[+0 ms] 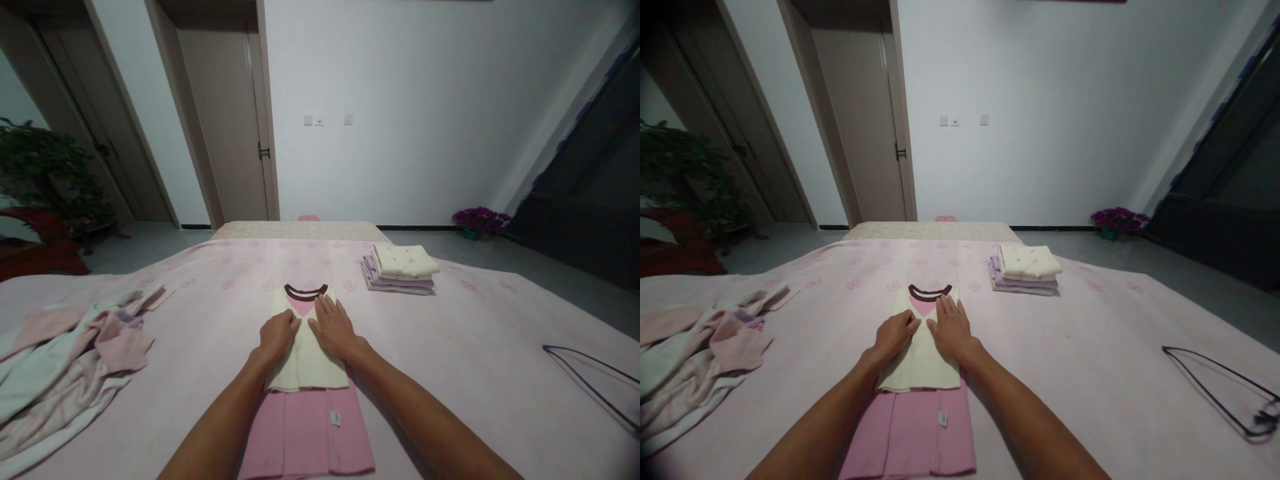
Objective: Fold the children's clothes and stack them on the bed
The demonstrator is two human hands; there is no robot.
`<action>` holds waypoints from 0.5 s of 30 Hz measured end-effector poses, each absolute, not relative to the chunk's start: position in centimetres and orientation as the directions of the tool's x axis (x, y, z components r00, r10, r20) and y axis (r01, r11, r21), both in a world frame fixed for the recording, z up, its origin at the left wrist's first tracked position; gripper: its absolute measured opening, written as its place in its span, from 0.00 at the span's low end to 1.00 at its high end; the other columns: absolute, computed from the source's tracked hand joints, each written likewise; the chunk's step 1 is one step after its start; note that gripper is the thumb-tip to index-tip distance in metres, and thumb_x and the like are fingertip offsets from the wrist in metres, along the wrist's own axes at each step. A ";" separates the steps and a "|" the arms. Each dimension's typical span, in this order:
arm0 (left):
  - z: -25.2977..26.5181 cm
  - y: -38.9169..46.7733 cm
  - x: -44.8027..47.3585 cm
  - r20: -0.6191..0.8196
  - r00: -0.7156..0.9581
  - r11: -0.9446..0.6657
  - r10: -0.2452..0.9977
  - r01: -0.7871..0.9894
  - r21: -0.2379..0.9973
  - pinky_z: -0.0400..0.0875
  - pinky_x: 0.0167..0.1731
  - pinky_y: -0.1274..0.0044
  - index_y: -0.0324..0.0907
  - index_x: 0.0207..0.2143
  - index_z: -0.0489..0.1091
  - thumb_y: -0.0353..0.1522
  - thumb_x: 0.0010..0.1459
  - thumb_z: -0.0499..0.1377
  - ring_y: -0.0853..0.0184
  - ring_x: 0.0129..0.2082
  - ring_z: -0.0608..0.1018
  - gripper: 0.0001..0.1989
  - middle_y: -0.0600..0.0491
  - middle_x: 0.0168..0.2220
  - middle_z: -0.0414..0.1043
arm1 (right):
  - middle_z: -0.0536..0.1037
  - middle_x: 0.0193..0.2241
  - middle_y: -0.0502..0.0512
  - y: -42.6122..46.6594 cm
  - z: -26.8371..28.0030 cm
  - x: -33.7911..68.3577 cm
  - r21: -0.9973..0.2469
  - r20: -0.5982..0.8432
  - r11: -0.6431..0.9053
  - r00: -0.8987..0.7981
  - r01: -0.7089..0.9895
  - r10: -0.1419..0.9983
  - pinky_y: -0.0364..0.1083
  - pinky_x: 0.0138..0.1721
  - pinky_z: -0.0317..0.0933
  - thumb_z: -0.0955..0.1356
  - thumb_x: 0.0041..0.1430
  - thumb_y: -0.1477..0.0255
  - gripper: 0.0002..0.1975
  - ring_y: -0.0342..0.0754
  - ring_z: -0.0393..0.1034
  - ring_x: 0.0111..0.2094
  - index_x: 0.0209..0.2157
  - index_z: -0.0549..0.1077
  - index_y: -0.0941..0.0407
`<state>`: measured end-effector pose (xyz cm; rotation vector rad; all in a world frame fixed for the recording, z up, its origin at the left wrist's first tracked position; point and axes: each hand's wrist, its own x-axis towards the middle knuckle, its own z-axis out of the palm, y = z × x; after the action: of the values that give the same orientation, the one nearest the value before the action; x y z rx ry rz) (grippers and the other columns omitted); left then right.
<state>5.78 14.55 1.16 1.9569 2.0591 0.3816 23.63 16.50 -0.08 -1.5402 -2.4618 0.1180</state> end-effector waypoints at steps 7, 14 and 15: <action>1.1 14.8 5.2 -0.015 -0.015 0.020 1.000 0.913 0.408 0.56 0.29 0.77 0.44 0.34 0.71 0.40 0.65 0.54 0.64 0.36 0.77 0.12 0.51 0.36 0.79 | 0.49 0.70 0.66 12.3 -0.6 23.6 -0.228 0.105 0.564 -0.556 0.793 0.824 0.59 0.69 0.35 0.58 0.69 0.60 0.34 0.57 0.40 0.71 0.69 0.52 0.64; 1.2 14.9 5.0 -0.019 -0.003 0.011 1.000 0.901 0.433 0.58 0.31 0.77 0.44 0.34 0.72 0.40 0.64 0.55 0.64 0.36 0.77 0.11 0.51 0.36 0.79 | 0.48 0.70 0.65 10.5 0.3 23.7 -0.225 0.115 0.634 -0.626 0.740 0.771 0.61 0.69 0.33 0.61 0.68 0.61 0.33 0.57 0.39 0.71 0.69 0.52 0.62; 1.2 14.9 4.9 -0.019 -0.004 0.012 1.000 0.899 0.437 0.59 0.32 0.77 0.44 0.34 0.73 0.40 0.64 0.55 0.64 0.36 0.77 0.11 0.51 0.36 0.79 | 0.48 0.70 0.65 10.0 0.4 23.7 -0.227 0.111 0.657 -0.651 0.719 0.750 0.61 0.70 0.33 0.60 0.68 0.61 0.33 0.57 0.38 0.71 0.69 0.52 0.62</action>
<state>4.95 14.90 1.18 1.9547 1.9718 0.4337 23.66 10.01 0.42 -1.2011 -2.6787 0.2405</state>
